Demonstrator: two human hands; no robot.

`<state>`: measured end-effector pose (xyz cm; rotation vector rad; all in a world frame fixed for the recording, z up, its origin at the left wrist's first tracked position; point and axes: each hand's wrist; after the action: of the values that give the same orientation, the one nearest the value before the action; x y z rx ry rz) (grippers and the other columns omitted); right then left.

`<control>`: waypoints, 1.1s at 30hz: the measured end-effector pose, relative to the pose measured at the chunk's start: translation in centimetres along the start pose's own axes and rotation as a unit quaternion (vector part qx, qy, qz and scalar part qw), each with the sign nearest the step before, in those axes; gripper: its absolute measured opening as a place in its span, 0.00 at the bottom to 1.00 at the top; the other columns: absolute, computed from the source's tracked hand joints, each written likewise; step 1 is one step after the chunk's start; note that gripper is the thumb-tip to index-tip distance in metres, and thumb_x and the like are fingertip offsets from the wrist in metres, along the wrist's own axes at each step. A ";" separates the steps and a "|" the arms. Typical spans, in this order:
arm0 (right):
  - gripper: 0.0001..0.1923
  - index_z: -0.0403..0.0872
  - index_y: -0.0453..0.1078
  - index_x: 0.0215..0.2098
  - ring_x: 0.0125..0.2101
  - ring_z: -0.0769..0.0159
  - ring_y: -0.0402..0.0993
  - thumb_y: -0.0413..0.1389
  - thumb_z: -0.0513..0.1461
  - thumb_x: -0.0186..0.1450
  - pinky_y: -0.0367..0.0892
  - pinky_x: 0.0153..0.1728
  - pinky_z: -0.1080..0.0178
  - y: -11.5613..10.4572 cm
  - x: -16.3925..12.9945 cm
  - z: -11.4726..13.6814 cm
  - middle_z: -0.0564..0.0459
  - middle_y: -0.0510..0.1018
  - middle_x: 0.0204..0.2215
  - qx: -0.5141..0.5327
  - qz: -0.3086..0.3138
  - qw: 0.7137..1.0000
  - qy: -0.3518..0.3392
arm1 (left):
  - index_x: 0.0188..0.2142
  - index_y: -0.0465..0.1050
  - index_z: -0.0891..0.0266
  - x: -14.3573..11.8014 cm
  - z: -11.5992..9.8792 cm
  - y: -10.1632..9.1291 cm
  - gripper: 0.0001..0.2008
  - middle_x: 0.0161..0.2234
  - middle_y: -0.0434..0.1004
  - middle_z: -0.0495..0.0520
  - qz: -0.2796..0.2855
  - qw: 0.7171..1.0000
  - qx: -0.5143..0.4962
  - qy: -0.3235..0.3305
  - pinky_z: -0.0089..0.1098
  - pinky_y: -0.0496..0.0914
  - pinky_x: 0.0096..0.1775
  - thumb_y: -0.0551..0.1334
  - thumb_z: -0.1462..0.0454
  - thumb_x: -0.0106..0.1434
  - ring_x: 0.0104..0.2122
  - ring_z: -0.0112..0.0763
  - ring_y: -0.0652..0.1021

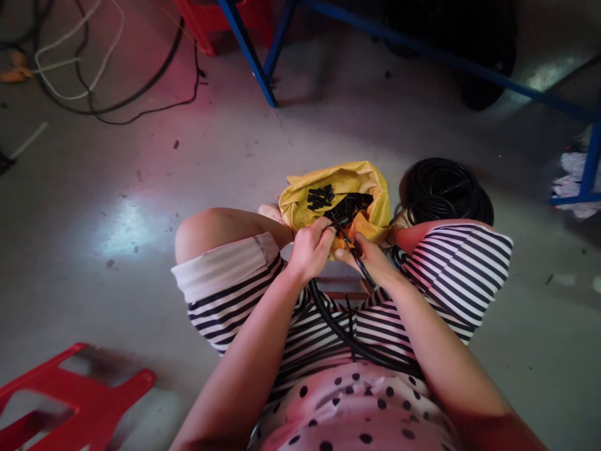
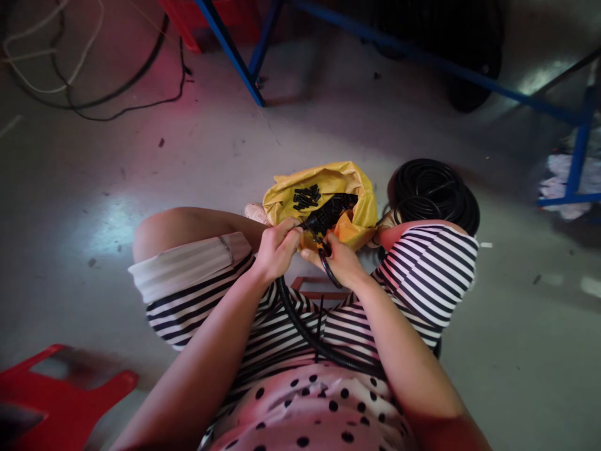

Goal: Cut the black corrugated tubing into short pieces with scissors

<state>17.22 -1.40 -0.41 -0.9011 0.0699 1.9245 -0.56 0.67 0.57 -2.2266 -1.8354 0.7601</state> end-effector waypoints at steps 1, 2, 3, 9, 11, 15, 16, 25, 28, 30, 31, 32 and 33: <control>0.25 0.50 0.61 0.37 0.29 0.65 0.64 0.60 0.60 0.60 0.57 0.31 0.64 0.0 0.0 0.0 0.59 0.68 0.27 -0.009 -0.001 1.000 0.003 | 0.25 0.58 0.58 0.0 0.0 0.0 0.12 0.23 0.66 0.47 0.000 1.000 0.001 0.001 0.31 0.59 0.31 0.52 0.61 0.66 0.26 0.29 0.69; 0.25 0.50 0.60 0.36 0.28 0.65 0.63 0.60 0.60 0.60 0.57 0.31 0.64 0.0 0.0 0.1 0.59 0.67 0.27 -0.016 -0.002 1.000 0.004 | 0.25 0.58 0.58 0.0 0.0 0.0 0.12 0.23 0.66 0.47 0.000 1.000 0.001 0.002 0.31 0.59 0.31 0.52 0.61 0.66 0.26 0.29 0.69; 0.25 0.50 0.59 0.36 0.28 0.66 0.63 0.60 0.60 0.59 0.57 0.30 0.64 -0.1 0.0 0.1 0.59 0.67 0.27 -0.022 -0.002 1.000 0.005 | 0.25 0.58 0.58 0.0 0.0 0.0 0.12 0.23 0.66 0.48 -0.001 1.000 0.001 0.002 0.31 0.60 0.31 0.52 0.61 0.66 0.26 0.29 0.69; 0.25 0.50 0.59 0.35 0.29 0.65 0.64 0.58 0.60 0.60 0.58 0.31 0.64 -0.1 0.0 0.0 0.59 0.68 0.27 0.002 0.003 1.000 -0.003 | 0.27 0.60 0.58 0.0 -0.1 0.1 0.11 0.22 0.63 0.46 0.018 1.000 0.016 -0.010 0.31 0.59 0.31 0.52 0.61 0.67 0.25 0.29 0.67; 0.25 0.50 0.61 0.36 0.30 0.65 0.65 0.59 0.60 0.61 0.59 0.32 0.63 -0.2 0.0 -0.2 0.58 0.70 0.28 0.015 0.005 1.000 -0.004 | 0.27 0.60 0.58 0.0 -0.1 0.2 0.11 0.23 0.63 0.47 0.039 0.999 0.029 -0.005 0.31 0.60 0.31 0.51 0.60 0.67 0.25 0.30 0.67; 0.25 0.49 0.63 0.40 0.33 0.63 0.68 0.60 0.59 0.61 0.62 0.36 0.62 -0.6 0.1 -0.5 0.55 0.73 0.32 0.017 0.016 1.000 0.007 | 0.30 0.63 0.58 0.0 0.3 0.1 0.12 0.26 0.69 0.49 0.093 0.994 0.057 0.025 0.31 0.63 0.32 0.51 0.58 0.70 0.28 0.32 0.71; 0.25 0.49 0.63 0.41 0.34 0.63 0.69 0.61 0.58 0.60 0.62 0.36 0.62 -0.7 0.1 -0.6 0.55 0.73 0.33 0.012 0.019 1.000 0.011 | 0.31 0.64 0.58 0.0 0.4 0.1 0.12 0.26 0.71 0.50 0.105 0.992 0.065 0.030 0.31 0.63 0.33 0.51 0.58 0.70 0.28 0.33 0.72; 0.27 0.49 0.62 0.28 0.25 0.68 0.61 0.63 0.61 0.55 0.55 0.27 0.65 -0.4 0.0 -0.9 0.59 0.66 0.22 -0.001 -0.040 0.999 0.020 | 0.41 0.73 0.60 0.4 0.9 -0.4 0.12 0.35 0.80 0.57 0.101 0.985 0.137 0.035 0.32 0.68 0.38 0.53 0.59 0.70 0.36 0.38 0.79; 0.28 0.50 0.59 0.24 0.23 0.68 0.58 0.63 0.62 0.54 0.52 0.25 0.65 -0.2 -0.2 -1.0 0.59 0.63 0.19 -0.010 -0.054 0.998 0.021 | 0.42 0.73 0.61 0.4 0.9 -0.5 0.13 0.35 0.80 0.57 0.099 0.985 0.141 0.029 0.33 0.68 0.38 0.52 0.59 0.70 0.36 0.39 0.79; 0.29 0.50 0.58 0.23 0.23 0.68 0.57 0.62 0.62 0.54 0.51 0.25 0.64 -0.1 -0.2 -1.0 0.59 0.62 0.18 -0.014 -0.058 0.998 0.014 | 0.41 0.72 0.61 0.4 0.9 -0.4 0.12 0.35 0.79 0.57 0.097 0.985 0.138 0.022 0.33 0.68 0.38 0.52 0.59 0.70 0.35 0.39 0.79; 0.29 0.50 0.57 0.22 0.22 0.69 0.56 0.62 0.62 0.54 0.51 0.25 0.64 -0.1 -0.2 -1.0 0.59 0.61 0.18 -0.013 -0.060 0.998 0.009 | 0.40 0.71 0.60 0.3 0.9 -0.4 0.11 0.35 0.79 0.57 0.094 0.986 0.133 0.019 0.33 0.68 0.37 0.52 0.59 0.70 0.35 0.38 0.78; 0.30 0.50 0.57 0.22 0.23 0.69 0.56 0.62 0.63 0.54 0.51 0.25 0.64 -0.1 -0.2 -1.0 0.60 0.61 0.18 -0.012 -0.062 0.998 0.005 | 0.39 0.71 0.60 0.3 0.9 -0.3 0.10 0.33 0.78 0.56 0.089 0.988 0.126 0.016 0.33 0.67 0.36 0.53 0.59 0.69 0.34 0.38 0.78; 0.30 0.50 0.57 0.22 0.23 0.69 0.56 0.62 0.63 0.54 0.51 0.25 0.64 0.0 -0.1 -1.0 0.59 0.61 0.18 -0.010 -0.064 0.998 0.004 | 0.37 0.69 0.60 0.2 0.9 -0.2 0.09 0.32 0.77 0.55 0.082 0.990 0.113 0.013 0.33 0.67 0.36 0.53 0.60 0.69 0.33 0.37 0.77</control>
<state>17.82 -1.86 -1.02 -0.9038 -0.0022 1.8065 -1.14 0.77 -0.19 -2.2460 -1.4835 0.9130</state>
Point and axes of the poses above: each hand's wrist, its own x-axis towards the middle knuckle, its own y-axis out of the palm, z = x × y
